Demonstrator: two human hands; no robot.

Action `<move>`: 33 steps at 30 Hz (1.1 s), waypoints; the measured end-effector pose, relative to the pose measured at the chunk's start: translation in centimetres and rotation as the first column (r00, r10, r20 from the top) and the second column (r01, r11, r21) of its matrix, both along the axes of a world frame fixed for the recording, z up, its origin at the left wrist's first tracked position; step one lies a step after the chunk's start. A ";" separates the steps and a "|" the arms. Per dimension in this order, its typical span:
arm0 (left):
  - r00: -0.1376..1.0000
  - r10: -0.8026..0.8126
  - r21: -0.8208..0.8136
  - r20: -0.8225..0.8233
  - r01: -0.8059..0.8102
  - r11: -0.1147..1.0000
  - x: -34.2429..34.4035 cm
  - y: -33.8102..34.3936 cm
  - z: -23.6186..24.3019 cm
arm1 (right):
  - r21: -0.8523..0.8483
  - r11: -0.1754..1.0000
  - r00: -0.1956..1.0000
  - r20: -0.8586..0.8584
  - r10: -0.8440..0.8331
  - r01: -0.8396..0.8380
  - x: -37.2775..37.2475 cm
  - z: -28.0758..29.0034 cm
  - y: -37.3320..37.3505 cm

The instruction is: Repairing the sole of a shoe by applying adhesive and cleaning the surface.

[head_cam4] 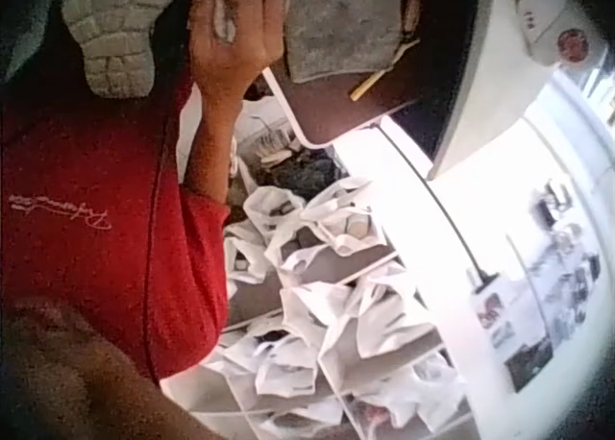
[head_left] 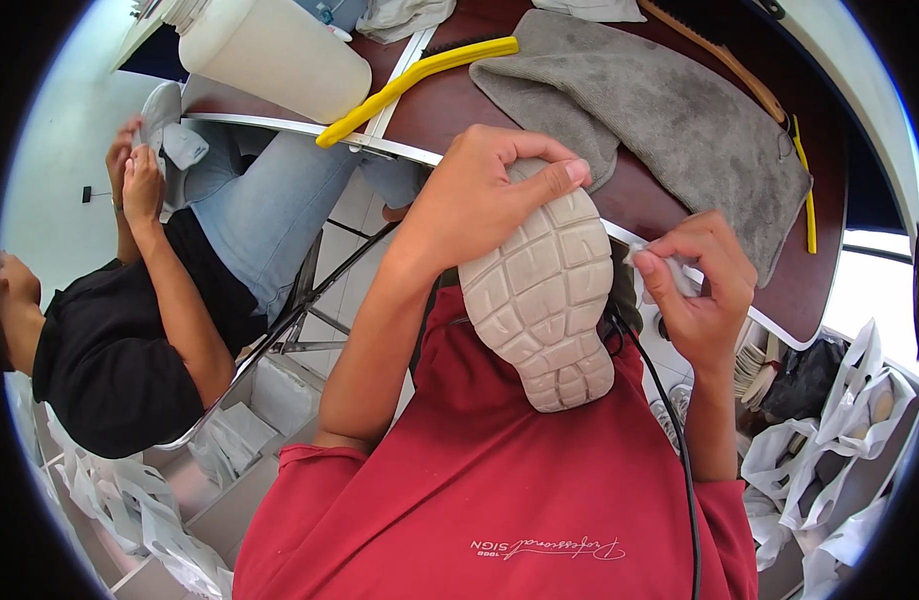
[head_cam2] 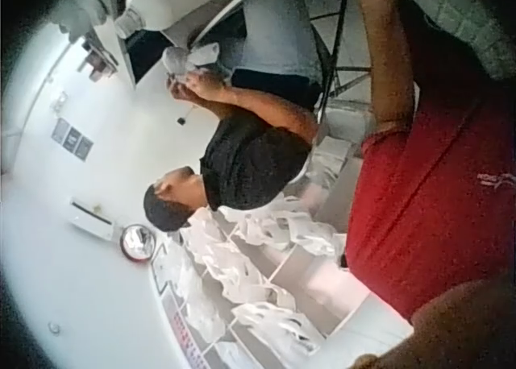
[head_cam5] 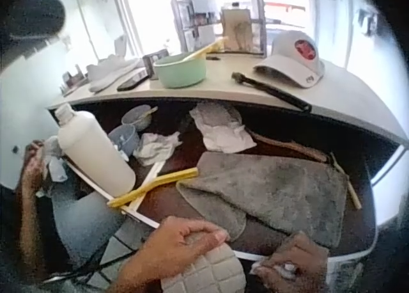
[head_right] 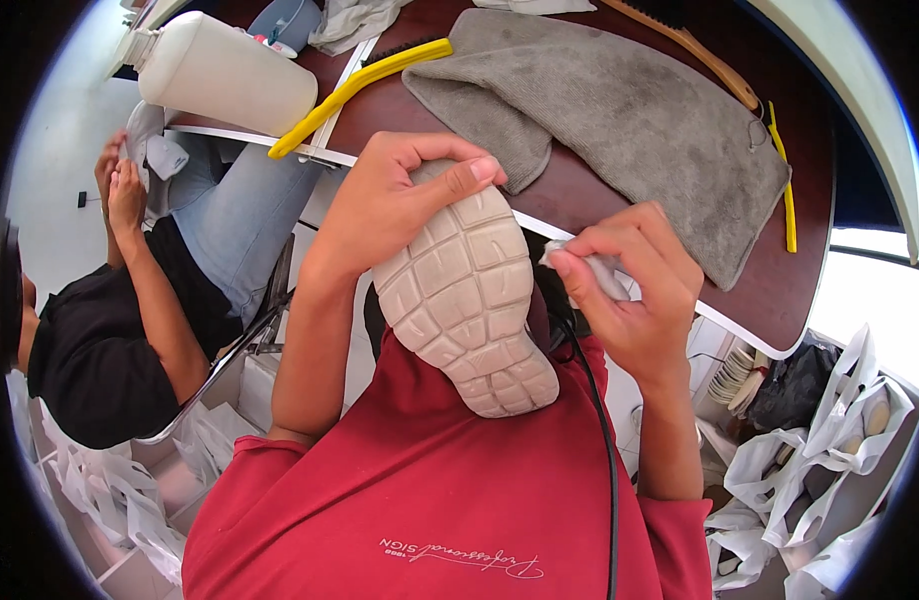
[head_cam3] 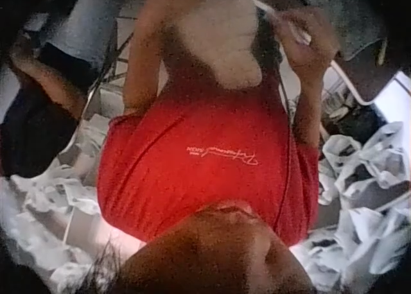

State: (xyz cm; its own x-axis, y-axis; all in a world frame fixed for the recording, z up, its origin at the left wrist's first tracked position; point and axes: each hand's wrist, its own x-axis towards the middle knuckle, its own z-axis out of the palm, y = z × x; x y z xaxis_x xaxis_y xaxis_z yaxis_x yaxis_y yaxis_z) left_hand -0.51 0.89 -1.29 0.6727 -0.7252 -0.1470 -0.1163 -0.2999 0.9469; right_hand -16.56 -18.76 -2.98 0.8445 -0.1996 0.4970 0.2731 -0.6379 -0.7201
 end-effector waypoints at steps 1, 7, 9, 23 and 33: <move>1.000 -0.001 0.004 -0.002 0.001 1.000 0.0 0.0 0.0 | 0.000 1.000 1.000 -0.001 0.005 -0.005 0.2 0.0 0.3; 0.994 0.009 0.094 0.107 -0.019 0.995 -0.5 -0.5 0.7 | -0.138 0.985 0.987 0.111 0.120 -0.104 1.2 0.1 3.5; 0.994 0.033 0.088 0.106 -0.043 0.995 -0.6 -0.3 0.5 | -0.190 0.976 0.986 0.104 0.127 -0.106 1.4 -0.5 1.5; 0.986 0.053 0.116 0.157 -0.072 0.991 -0.8 -0.2 0.5 | -0.178 0.970 0.968 0.163 0.193 -0.163 2.1 -1.1 2.4; 0.980 0.070 0.143 0.185 -0.097 0.985 -0.7 0.2 0.1 | -0.193 0.966 0.970 0.133 0.201 -0.173 2.2 -1.2 1.6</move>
